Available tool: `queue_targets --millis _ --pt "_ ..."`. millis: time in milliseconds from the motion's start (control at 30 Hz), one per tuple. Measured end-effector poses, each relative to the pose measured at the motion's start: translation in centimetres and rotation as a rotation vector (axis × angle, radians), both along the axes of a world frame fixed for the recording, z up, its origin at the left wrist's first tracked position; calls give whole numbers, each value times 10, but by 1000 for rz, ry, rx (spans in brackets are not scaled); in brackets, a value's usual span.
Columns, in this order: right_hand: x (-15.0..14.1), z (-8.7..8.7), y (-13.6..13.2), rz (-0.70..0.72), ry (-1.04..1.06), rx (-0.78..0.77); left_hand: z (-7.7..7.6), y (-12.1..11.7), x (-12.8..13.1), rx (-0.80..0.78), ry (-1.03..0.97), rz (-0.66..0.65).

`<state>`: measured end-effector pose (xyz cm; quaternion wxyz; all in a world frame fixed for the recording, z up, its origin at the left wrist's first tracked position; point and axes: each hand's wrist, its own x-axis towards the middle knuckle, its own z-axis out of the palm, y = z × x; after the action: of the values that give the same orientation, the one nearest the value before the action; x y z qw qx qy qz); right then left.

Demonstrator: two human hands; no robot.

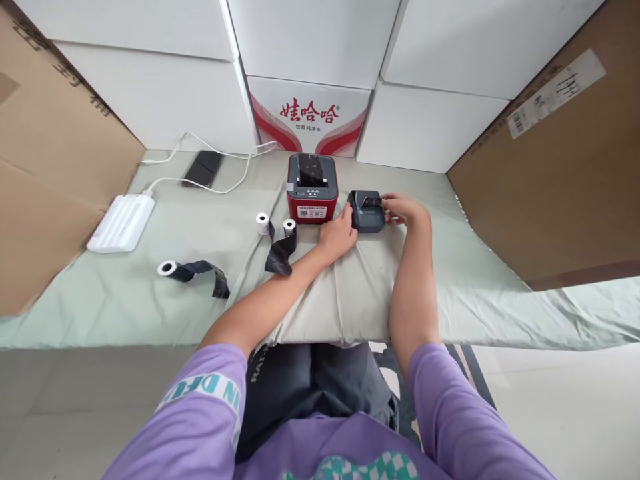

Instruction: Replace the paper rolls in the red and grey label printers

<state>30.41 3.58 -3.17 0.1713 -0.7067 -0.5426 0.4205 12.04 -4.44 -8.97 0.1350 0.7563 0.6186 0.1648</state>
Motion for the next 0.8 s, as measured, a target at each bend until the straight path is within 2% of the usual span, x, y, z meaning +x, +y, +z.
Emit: queue_targets --millis 133,300,433,567,667,733,800 --pt "7 -1 0 -45 6 -24 0 0 -1 -9 -19 6" --pt "14 -1 9 -219 1 141 1 1 -1 -12 -39 11" --pt "16 -23 19 -308 -33 336 2 3 -3 -33 -64 26" --pt "11 -54 20 -362 -220 495 5 1 -4 -56 -90 23" --pt "5 -64 18 -383 -315 533 21 -12 1 -71 -109 20" --pt "3 -64 16 -370 -334 525 44 -28 5 -41 -114 2" --pt "2 -62 15 -358 -347 519 75 -47 6 17 -114 -63"
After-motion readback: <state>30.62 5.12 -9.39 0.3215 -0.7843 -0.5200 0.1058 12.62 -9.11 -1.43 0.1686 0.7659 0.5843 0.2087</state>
